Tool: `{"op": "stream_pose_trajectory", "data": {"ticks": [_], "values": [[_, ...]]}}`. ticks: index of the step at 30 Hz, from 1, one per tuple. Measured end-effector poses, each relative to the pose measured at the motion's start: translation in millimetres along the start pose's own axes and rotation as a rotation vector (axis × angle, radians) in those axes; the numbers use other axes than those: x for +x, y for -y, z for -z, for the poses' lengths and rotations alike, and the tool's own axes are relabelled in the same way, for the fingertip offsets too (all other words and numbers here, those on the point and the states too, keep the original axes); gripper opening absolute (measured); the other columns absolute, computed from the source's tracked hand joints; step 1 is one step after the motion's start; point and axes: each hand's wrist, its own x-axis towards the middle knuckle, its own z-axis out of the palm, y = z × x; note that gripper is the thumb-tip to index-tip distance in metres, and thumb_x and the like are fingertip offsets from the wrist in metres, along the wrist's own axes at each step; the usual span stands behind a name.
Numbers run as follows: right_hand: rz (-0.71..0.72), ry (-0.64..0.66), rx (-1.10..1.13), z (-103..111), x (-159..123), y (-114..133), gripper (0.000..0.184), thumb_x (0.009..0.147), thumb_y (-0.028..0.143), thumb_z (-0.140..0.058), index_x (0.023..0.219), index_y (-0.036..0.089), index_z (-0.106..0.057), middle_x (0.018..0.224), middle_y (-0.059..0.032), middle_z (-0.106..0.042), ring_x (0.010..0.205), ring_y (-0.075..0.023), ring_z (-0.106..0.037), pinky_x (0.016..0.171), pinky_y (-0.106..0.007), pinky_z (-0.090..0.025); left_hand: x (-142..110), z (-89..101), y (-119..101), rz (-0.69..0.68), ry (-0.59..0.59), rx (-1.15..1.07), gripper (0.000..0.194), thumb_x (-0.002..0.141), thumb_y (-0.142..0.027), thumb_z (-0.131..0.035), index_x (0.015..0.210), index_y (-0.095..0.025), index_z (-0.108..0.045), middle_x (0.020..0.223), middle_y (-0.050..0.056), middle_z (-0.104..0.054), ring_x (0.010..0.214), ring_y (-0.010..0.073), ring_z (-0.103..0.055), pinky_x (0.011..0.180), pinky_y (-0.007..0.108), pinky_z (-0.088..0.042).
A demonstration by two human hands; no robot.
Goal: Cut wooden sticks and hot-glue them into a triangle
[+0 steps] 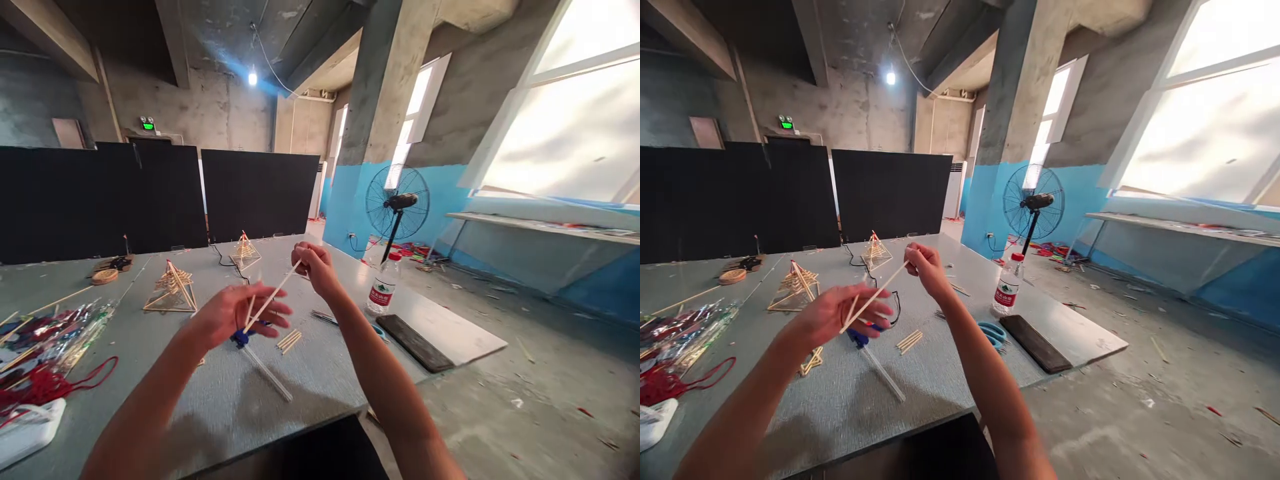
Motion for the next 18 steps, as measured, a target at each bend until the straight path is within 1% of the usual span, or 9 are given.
{"op": "stream_pose_trajectory", "data": {"ticks": [2,5,9,11,13,15,17,18], "values": [[0.028,0.033,0.016,-1,5,13,0.045,0.088,0.052,-0.06,0.061,0.021,-0.041,0.057,0.0052,-0.036,0.049,-0.0064,-0.03,0.046,-0.023,-0.023,-7,-18.6,1,0.019,0.041,-0.035,0.044,0.098,-0.046,-0.056,0.119,-0.01,-0.071,0.106,0.018,-0.078,0.093,0.0284,-0.077,0.081,0.039,-0.062],[0.039,0.062,0.003,7,6,32,0.044,0.086,0.05,-0.066,0.06,0.02,-0.045,0.057,0.0048,-0.038,0.049,-0.006,-0.032,0.046,-0.022,-0.022,-14,-37.0,3,0.002,0.066,-0.08,0.039,0.1,-0.041,-0.055,0.122,-0.012,-0.07,0.104,0.017,-0.078,0.091,0.0273,-0.077,0.08,0.038,-0.063],[0.028,0.075,-0.009,16,4,55,0.046,0.085,0.049,-0.071,0.059,0.019,-0.047,0.056,0.0054,-0.038,0.049,-0.0049,-0.031,0.046,-0.022,-0.021,-17,-45.9,3,0.016,0.104,-0.095,0.038,0.099,-0.041,-0.059,0.122,-0.012,-0.07,0.105,0.017,-0.078,0.091,0.0272,-0.078,0.079,0.036,-0.064],[-0.017,0.083,0.051,15,2,67,0.047,0.085,0.051,-0.072,0.061,0.02,-0.046,0.056,0.0063,-0.036,0.048,-0.0047,-0.032,0.045,-0.022,-0.021,-17,-49.2,4,0.006,0.091,-0.089,0.039,0.098,-0.043,-0.061,0.122,-0.013,-0.069,0.106,0.017,-0.078,0.09,0.027,-0.078,0.077,0.036,-0.064],[-0.096,0.089,0.141,12,-7,77,0.043,0.089,0.054,-0.068,0.068,0.02,-0.051,0.058,0.007,-0.033,0.047,-0.0051,-0.033,0.043,-0.022,-0.02,-17,-52.8,5,-0.022,0.058,-0.072,0.039,0.098,-0.044,-0.062,0.122,-0.014,-0.069,0.108,0.016,-0.078,0.089,0.0269,-0.078,0.076,0.036,-0.064],[-0.168,0.123,0.16,9,-22,85,0.036,0.094,0.055,-0.062,0.083,0.021,-0.06,0.061,0.0068,-0.034,0.048,-0.0057,-0.034,0.042,-0.023,-0.02,-13,-55.7,9,-0.053,0.03,-0.053,0.041,0.097,-0.045,-0.063,0.122,-0.013,-0.068,0.109,0.016,-0.078,0.09,0.0268,-0.078,0.078,0.037,-0.064],[-0.203,0.2,0.064,6,-42,91,0.035,0.096,0.055,-0.059,0.096,0.02,-0.066,0.062,0.006,-0.038,0.05,-0.0059,-0.034,0.043,-0.022,-0.022,-6,-56.7,17,-0.063,0.026,-0.03,0.042,0.096,-0.047,-0.064,0.122,-0.014,-0.068,0.11,0.016,-0.077,0.091,0.0265,-0.078,0.083,0.04,-0.063],[-0.212,0.242,-0.004,6,-53,93,0.035,0.097,0.054,-0.059,0.099,0.02,-0.069,0.062,0.0057,-0.04,0.051,-0.0059,-0.034,0.043,-0.022,-0.024,-1,-56.2,23,-0.062,0.041,-0.011,0.043,0.095,-0.047,-0.065,0.123,-0.014,-0.068,0.112,0.016,-0.077,0.092,0.0263,-0.077,0.086,0.041,-0.062]]}}
